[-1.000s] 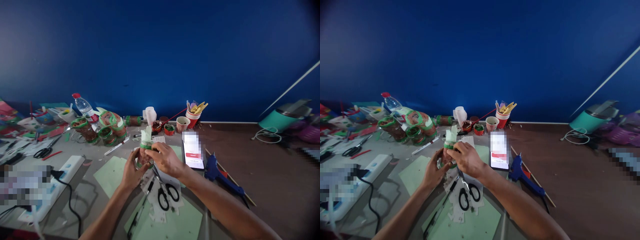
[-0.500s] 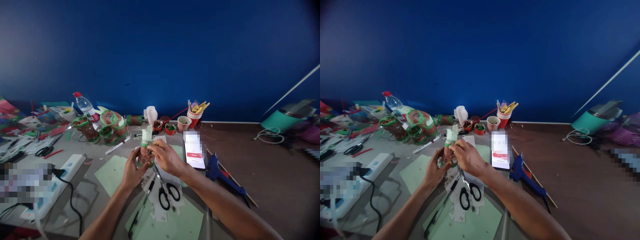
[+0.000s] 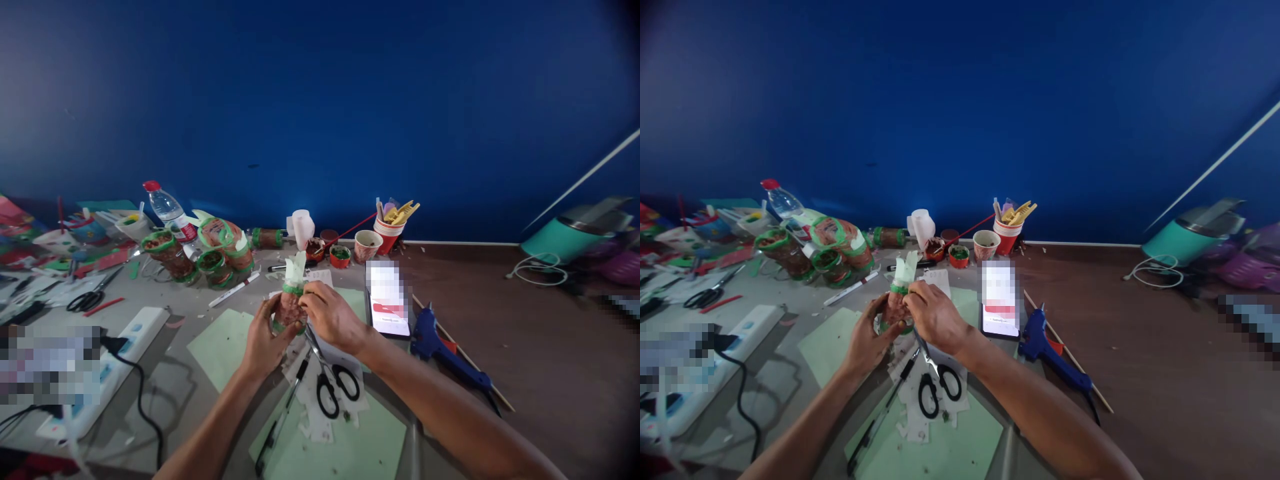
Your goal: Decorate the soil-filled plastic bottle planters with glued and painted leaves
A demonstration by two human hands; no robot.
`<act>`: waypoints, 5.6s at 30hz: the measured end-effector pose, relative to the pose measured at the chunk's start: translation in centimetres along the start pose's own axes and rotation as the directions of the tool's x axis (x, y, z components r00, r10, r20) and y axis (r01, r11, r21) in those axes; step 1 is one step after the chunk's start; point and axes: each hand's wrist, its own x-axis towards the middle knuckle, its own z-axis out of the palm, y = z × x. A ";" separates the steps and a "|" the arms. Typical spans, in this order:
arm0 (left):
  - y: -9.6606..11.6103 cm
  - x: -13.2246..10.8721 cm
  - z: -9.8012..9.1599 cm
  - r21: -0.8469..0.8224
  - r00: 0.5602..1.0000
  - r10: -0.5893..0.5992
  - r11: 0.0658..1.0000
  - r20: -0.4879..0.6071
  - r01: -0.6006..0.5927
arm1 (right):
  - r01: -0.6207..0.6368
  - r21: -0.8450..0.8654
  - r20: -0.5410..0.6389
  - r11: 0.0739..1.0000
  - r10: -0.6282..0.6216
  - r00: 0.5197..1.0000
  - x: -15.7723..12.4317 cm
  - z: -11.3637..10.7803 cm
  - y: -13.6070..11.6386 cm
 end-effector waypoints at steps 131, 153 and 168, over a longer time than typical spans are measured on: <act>-2.9 2.3 -0.5 -0.471 0.991 -0.132 0.876 -0.028 0.103 | -0.475 0.259 0.061 0.841 0.476 0.877 2.3 -4.8 0.2; -4.2 2.4 -0.9 0.002 0.970 0.001 1.000 -0.242 0.000 | -0.336 -0.155 0.692 0.929 0.344 0.634 -3.5 -5.9 -5.7; -4.3 2.2 -1.0 0.217 0.982 -0.018 0.974 -0.190 0.060 | 0.343 -0.057 0.659 0.938 -0.223 0.718 -2.1 -0.8 -6.6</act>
